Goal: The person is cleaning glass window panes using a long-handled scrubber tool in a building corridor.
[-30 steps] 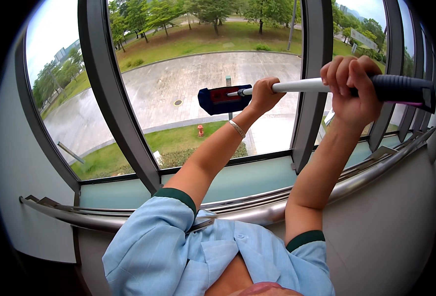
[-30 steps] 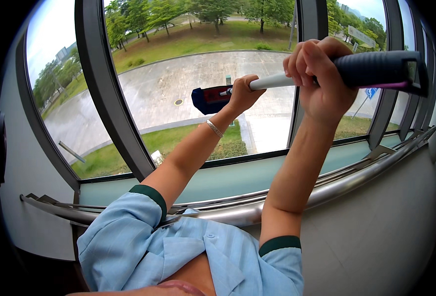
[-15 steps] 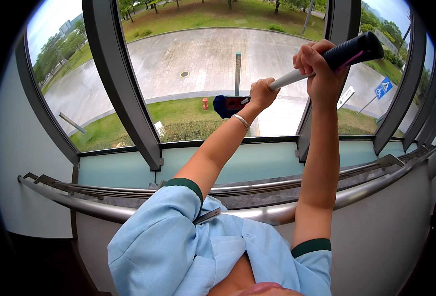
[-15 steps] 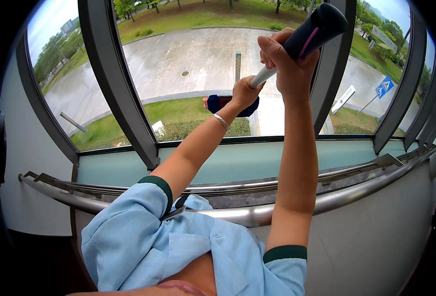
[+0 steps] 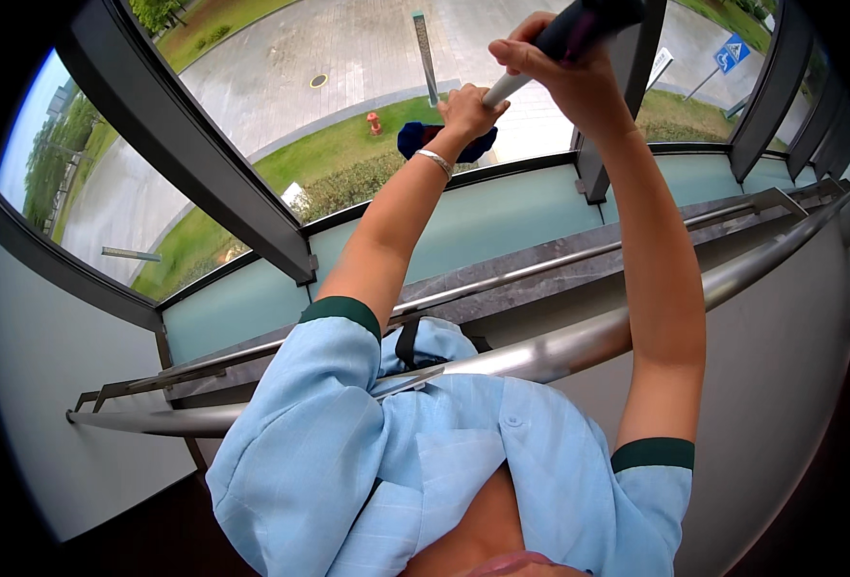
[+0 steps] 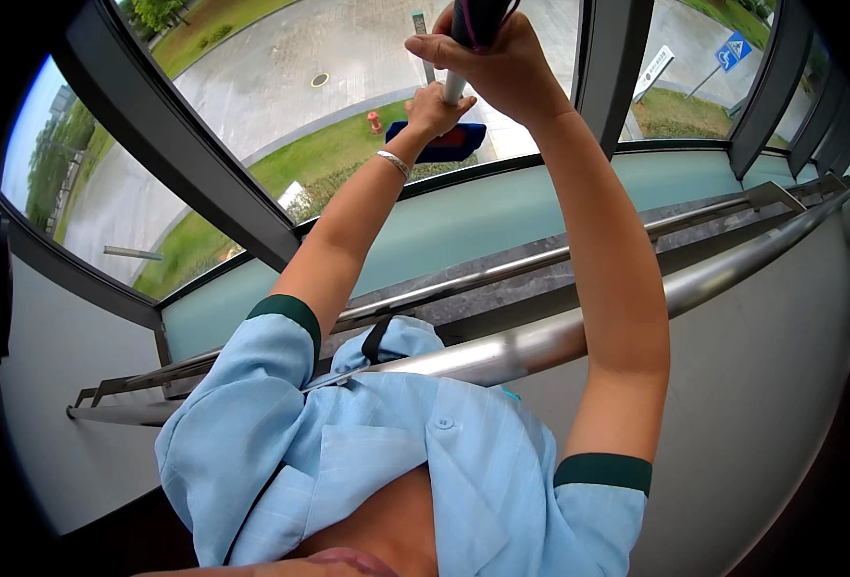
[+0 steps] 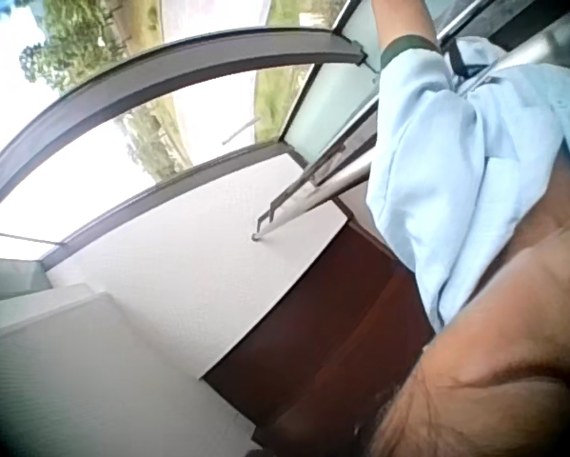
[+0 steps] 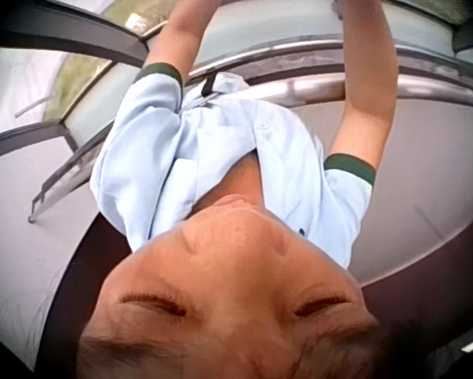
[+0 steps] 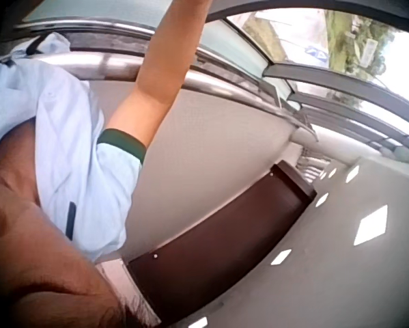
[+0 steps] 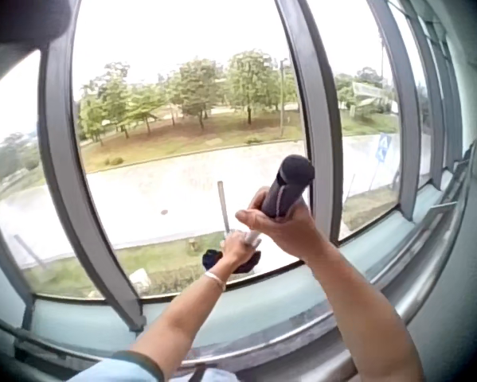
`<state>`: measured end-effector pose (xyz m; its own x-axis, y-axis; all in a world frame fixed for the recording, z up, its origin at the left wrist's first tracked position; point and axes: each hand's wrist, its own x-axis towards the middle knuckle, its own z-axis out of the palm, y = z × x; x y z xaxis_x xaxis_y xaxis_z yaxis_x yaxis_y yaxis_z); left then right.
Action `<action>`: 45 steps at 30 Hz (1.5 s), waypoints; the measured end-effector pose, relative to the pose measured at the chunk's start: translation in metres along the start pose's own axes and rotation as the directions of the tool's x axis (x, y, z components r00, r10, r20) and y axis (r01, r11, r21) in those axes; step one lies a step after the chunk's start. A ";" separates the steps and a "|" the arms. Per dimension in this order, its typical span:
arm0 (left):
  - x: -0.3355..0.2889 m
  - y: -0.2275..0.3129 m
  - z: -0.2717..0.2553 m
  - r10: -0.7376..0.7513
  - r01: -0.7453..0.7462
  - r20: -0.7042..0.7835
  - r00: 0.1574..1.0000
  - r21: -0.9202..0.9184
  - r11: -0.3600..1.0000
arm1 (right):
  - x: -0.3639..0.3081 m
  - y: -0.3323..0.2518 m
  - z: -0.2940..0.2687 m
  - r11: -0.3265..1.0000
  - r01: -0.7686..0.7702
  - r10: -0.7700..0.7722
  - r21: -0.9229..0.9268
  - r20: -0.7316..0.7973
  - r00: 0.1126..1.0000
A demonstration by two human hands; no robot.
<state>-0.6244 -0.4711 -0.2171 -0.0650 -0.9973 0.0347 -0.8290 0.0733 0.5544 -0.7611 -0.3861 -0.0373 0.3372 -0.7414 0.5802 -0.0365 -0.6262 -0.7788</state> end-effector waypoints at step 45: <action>-0.077 0.348 -0.114 0.891 -0.958 0.353 0.285 0.109 0.264 | -0.247 -0.200 -0.209 0.600 0.586 -0.797 -0.545 -0.467 0.382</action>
<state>-0.8443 -0.3698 0.0674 -0.9534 -0.2165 0.2101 -0.2167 0.9760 0.0227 -1.0339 -0.1287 0.0246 -0.2817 0.1029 0.9540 -0.3369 -0.9415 0.0021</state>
